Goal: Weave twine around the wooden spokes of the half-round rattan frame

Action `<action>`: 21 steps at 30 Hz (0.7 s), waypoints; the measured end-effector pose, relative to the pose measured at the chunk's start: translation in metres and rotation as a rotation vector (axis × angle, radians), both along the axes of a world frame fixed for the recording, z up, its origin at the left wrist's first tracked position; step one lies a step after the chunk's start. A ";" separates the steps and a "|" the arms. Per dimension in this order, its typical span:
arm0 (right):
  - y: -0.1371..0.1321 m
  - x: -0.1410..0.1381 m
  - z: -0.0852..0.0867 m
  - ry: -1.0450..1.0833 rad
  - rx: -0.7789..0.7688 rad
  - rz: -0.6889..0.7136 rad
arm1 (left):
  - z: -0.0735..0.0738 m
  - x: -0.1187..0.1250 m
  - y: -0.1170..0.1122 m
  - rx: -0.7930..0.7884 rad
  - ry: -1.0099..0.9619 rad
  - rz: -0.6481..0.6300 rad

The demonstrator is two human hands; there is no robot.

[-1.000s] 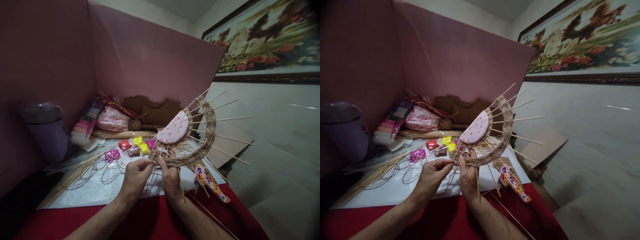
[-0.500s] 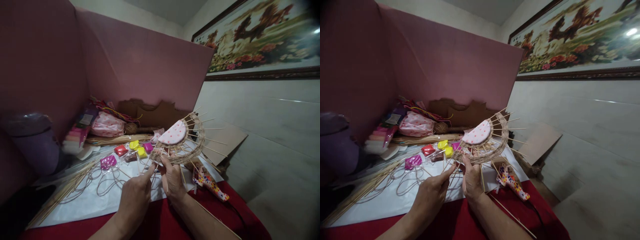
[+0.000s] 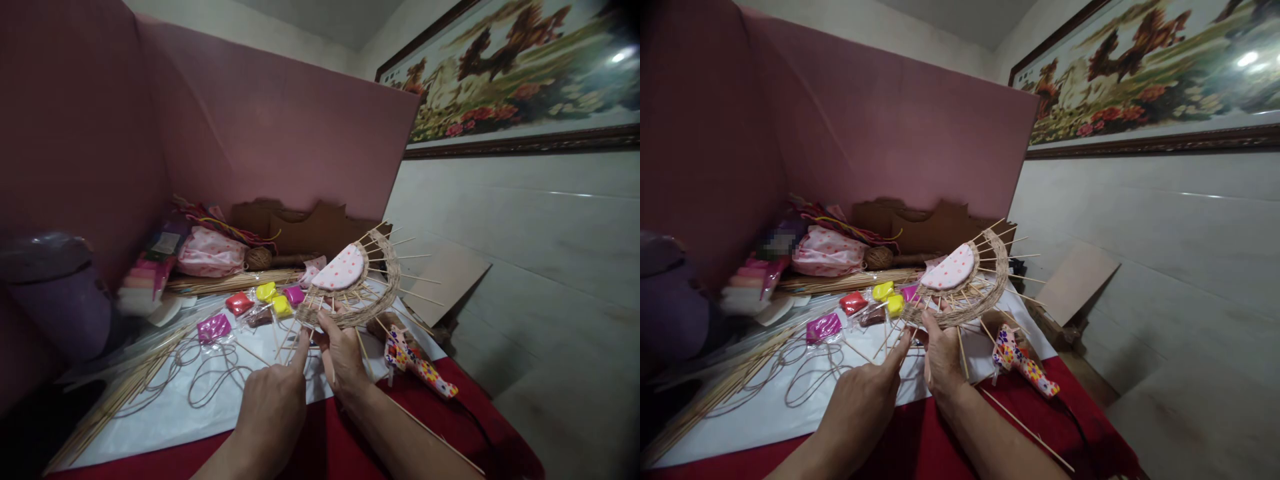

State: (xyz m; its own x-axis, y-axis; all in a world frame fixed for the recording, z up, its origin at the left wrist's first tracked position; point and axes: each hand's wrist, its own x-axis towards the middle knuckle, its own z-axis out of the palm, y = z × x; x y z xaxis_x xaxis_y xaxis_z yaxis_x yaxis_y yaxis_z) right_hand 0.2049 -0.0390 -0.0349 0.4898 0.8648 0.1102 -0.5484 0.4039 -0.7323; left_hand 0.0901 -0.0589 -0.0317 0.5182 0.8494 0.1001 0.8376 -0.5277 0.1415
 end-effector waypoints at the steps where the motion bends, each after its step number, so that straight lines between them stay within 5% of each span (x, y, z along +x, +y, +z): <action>1: 0.000 0.000 -0.001 -0.005 -0.005 0.002 | 0.001 -0.001 0.000 -0.006 0.005 -0.006; 10: 0.005 0.011 -0.002 0.094 -0.032 0.014 | -0.001 -0.005 0.002 -0.109 -0.140 -0.023; 21: 0.004 0.016 0.003 0.188 -0.021 0.045 | 0.004 -0.007 0.008 -0.098 -0.021 -0.024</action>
